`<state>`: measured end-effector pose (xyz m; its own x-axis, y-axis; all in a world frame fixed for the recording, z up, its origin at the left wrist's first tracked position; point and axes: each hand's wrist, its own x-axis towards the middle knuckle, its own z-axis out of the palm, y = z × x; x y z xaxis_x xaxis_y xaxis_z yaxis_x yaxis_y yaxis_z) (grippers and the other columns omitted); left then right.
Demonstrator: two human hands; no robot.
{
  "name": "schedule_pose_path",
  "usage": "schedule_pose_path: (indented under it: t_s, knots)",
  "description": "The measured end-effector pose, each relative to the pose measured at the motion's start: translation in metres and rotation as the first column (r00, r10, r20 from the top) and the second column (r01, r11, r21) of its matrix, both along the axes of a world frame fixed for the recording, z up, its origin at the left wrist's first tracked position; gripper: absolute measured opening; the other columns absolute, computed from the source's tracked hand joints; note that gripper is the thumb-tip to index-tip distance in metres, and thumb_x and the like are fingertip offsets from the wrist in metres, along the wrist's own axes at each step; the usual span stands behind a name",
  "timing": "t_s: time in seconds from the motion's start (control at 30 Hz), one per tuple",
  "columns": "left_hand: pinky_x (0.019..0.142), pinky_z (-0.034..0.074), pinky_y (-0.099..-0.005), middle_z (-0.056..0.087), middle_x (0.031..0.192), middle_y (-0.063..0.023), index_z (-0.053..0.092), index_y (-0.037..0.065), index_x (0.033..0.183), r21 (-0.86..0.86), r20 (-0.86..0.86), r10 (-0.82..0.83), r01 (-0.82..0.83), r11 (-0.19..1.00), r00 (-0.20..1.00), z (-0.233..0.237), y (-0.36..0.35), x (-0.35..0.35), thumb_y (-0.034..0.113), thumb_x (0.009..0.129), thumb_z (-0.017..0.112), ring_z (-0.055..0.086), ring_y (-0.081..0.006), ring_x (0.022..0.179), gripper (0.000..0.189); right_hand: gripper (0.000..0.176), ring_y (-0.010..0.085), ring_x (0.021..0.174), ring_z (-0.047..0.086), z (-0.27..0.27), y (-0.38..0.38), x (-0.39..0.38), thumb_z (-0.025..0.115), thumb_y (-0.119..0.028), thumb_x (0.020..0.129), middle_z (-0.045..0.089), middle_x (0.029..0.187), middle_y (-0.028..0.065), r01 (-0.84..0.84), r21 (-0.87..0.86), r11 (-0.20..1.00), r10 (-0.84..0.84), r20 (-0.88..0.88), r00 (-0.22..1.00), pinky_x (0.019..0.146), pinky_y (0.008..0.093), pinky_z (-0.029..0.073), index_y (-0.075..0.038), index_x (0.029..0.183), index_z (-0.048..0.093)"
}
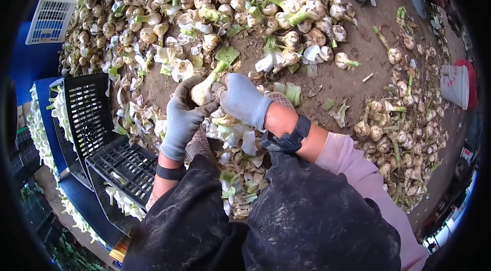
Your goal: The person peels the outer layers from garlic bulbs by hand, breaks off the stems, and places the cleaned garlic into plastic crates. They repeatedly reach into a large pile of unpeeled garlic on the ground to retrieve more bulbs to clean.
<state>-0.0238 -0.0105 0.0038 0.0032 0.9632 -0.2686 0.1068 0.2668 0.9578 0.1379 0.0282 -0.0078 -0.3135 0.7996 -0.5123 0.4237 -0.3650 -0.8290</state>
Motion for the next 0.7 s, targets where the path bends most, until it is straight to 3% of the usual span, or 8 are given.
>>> schedule_pose_path:
  t_s: [0.17,0.27,0.33,0.43,0.5,0.57,0.6,0.7]
  knots:
    - [0.060,0.052,-0.0242,0.064,0.104,-0.0103,0.040,-0.001,0.135,-0.288,0.473,0.111,0.035,0.957,0.874,0.004,-0.005,-0.006,0.033,0.088,0.067,0.064,-0.0164,0.077,0.064,0.029,0.0411,0.080,0.064,0.014,0.002,0.016,0.058,-0.026,0.088,0.065,0.081,0.0234,-0.068,0.181,0.981,0.046,0.124,0.991,0.068,0.0446,0.051,0.001,0.096,0.064]
    - [0.051,0.047,-0.0236,0.064,0.103,-0.0111,0.036,0.005,0.139,-0.358,0.673,0.184,0.097,0.929,0.716,-0.001,-0.009,-0.011,0.054,0.091,0.052,0.063,-0.0175,0.067,0.070,0.028,0.0402,0.077,0.064,-0.002,-0.008,0.018,0.063,-0.025,0.086,0.066,0.080,0.0202,-0.416,0.477,0.774,0.205,0.434,0.877,0.068,0.0438,0.050,0.000,0.098,0.066]
    - [0.049,0.046,-0.0240,0.062,0.096,-0.0093,0.030,0.008,0.143,-0.318,0.637,0.156,0.073,0.945,0.755,0.002,-0.010,-0.005,0.057,0.092,0.048,0.061,-0.0167,0.062,0.074,0.027,0.0297,0.073,0.067,-0.022,-0.015,0.009,0.068,-0.023,0.085,0.068,0.078,0.0155,0.143,0.441,0.886,-0.021,-0.270,0.963,0.067,0.0379,0.051,0.000,0.098,0.067]
    - [0.049,0.047,-0.0235,0.059,0.089,-0.0068,0.025,0.009,0.145,-0.318,0.393,-0.072,0.209,0.925,0.917,0.016,-0.004,-0.003,0.038,0.093,0.056,0.060,-0.0141,0.059,0.067,0.026,0.0176,0.073,0.067,-0.026,-0.006,0.020,0.068,-0.018,0.086,0.068,0.080,0.0109,-0.065,-0.094,0.993,0.032,-0.321,0.947,0.065,0.0323,0.052,0.002,0.101,0.066]
    - [0.055,0.049,-0.0223,0.060,0.088,-0.0048,0.038,0.003,0.138,-0.401,0.253,-0.111,0.208,0.892,0.961,0.014,0.000,-0.008,0.040,0.088,0.064,0.061,-0.0099,0.069,0.067,0.025,0.0104,0.072,0.063,-0.017,-0.005,0.017,0.065,-0.014,0.088,0.068,0.084,0.0089,-0.003,-0.151,0.989,-0.058,-0.399,0.915,0.063,0.0287,0.051,0.004,0.104,0.065]
    - [0.060,0.049,-0.0224,0.060,0.089,-0.0046,0.042,0.002,0.135,-0.345,0.178,0.055,0.010,0.939,0.983,0.014,0.000,-0.005,0.039,0.088,0.065,0.060,-0.0097,0.072,0.064,0.023,0.0114,0.071,0.063,-0.004,-0.006,0.018,0.064,-0.010,0.088,0.069,0.089,0.0088,0.033,-0.382,0.923,-0.203,-0.413,0.888,0.062,0.0278,0.051,0.006,0.105,0.063]
    - [0.065,0.050,-0.0224,0.060,0.090,-0.0043,0.045,0.001,0.131,-0.275,0.119,0.228,-0.189,0.943,0.966,0.014,0.000,-0.003,0.038,0.088,0.066,0.060,-0.0095,0.075,0.061,0.021,0.0131,0.072,0.064,-0.001,-0.007,0.024,0.062,-0.008,0.087,0.069,0.090,0.0079,-0.106,-0.297,0.949,-0.038,-0.443,0.896,0.065,0.0286,0.051,0.003,0.104,0.064]
    - [0.083,0.048,-0.0260,0.062,0.099,-0.0070,0.051,-0.004,0.123,0.070,-0.184,-0.173,0.188,0.980,0.968,-0.003,0.004,-0.008,0.026,0.092,0.063,0.059,-0.0117,0.090,0.044,0.021,0.0159,0.075,0.065,-0.013,-0.011,0.027,0.061,-0.007,0.085,0.069,0.089,0.0068,-0.208,0.130,0.969,0.239,-0.312,0.919,0.069,0.0326,0.052,0.000,0.104,0.065]
